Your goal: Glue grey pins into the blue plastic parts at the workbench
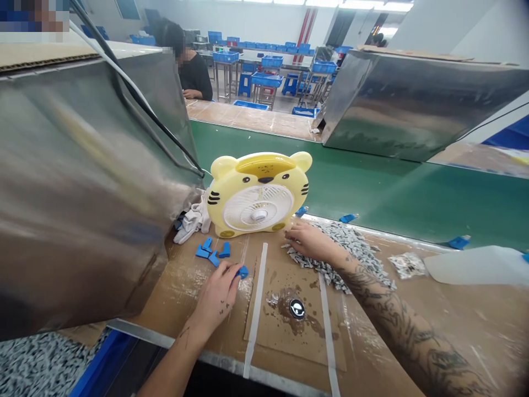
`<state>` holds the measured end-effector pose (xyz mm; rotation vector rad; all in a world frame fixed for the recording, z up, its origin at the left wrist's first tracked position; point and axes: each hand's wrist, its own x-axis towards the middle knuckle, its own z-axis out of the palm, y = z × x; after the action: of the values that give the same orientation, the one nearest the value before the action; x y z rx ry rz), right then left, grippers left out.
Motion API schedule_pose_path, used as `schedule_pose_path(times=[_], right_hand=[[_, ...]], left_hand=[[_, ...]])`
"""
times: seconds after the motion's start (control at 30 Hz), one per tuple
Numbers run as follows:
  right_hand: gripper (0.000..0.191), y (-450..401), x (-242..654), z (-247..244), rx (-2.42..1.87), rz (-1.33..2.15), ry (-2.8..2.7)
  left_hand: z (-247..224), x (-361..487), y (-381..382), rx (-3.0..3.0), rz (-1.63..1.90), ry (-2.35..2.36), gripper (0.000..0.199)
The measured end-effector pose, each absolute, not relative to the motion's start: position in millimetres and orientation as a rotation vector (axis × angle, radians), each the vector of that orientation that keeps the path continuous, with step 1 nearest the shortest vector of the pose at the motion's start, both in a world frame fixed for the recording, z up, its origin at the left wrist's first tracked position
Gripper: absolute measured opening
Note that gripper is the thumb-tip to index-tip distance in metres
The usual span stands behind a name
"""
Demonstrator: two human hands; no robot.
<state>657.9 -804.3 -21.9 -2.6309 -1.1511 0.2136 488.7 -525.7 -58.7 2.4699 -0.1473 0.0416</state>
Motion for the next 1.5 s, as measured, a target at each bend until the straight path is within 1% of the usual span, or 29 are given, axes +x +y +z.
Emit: schedule_pose_path(times=[0.13, 0.23, 0.37, 0.47, 0.57, 0.67, 0.8, 0.9, 1.03, 1.1, 1.27, 1.4, 1.5], right_hand=[[0.023, -819.5, 621.7, -7.0, -2.417, 0.159, -0.860], [0.020, -830.1, 587.7, -3.3, -2.230, 0.164, -0.622], [0.028, -837.8, 550.9, -8.2, -1.833, 0.238, -0.269], [0.037, -839.6, 531.6, -13.1, -1.737, 0.227, -0.179], [0.042, -841.0, 517.5, -14.8, -1.692, 0.207, -0.127], [0.035, -843.3, 506.6, -11.6, -1.712, 0.200, -0.106], [0.018, -844.4, 493.8, -5.5, -1.983, 0.175, -0.345], [0.017, -841.7, 486.8, -7.7, -2.178, 0.127, -0.594], [0.019, -837.0, 484.8, -17.7, -2.302, 0.050, -0.783], [0.017, -836.0, 485.8, -21.1, -2.333, 0.020, -0.812], [0.016, -836.9, 487.6, -23.1, -2.316, 0.030, -0.824], [0.016, -838.7, 485.9, -24.0, -2.288, 0.031, -0.759], [0.015, -841.0, 482.8, -21.7, -2.227, 0.067, -0.617]], left_hand=[[-53.6, 487.0, -515.1, 2.814, -0.060, -0.119, 0.031], [-44.3, 492.0, -507.0, 2.799, -0.075, -0.230, 0.027], [-31.2, 497.9, -514.3, 2.280, -0.014, -0.253, 0.020], [-33.1, 493.9, -536.8, 1.717, -0.126, -0.160, 0.013], [-45.5, 484.8, -562.7, 1.229, -0.293, -0.102, 0.020], [-54.7, 478.0, -580.4, 1.042, -0.340, -0.099, 0.028], [-53.0, 477.7, -588.9, 1.054, -0.348, -0.108, 0.029], [-53.5, 479.1, -590.7, 1.021, -0.362, -0.082, 0.029], [-61.3, 477.3, -591.8, 1.006, -0.387, -0.040, 0.038], [-62.9, 476.3, -591.6, 1.072, -0.369, -0.053, 0.035], [-56.6, 478.9, -588.3, 1.439, -0.159, -0.259, 0.017], [-55.8, 481.9, -586.2, 1.742, 0.051, -0.463, 0.016], [-60.2, 481.5, -588.9, 1.873, 0.188, -0.583, 0.019]])
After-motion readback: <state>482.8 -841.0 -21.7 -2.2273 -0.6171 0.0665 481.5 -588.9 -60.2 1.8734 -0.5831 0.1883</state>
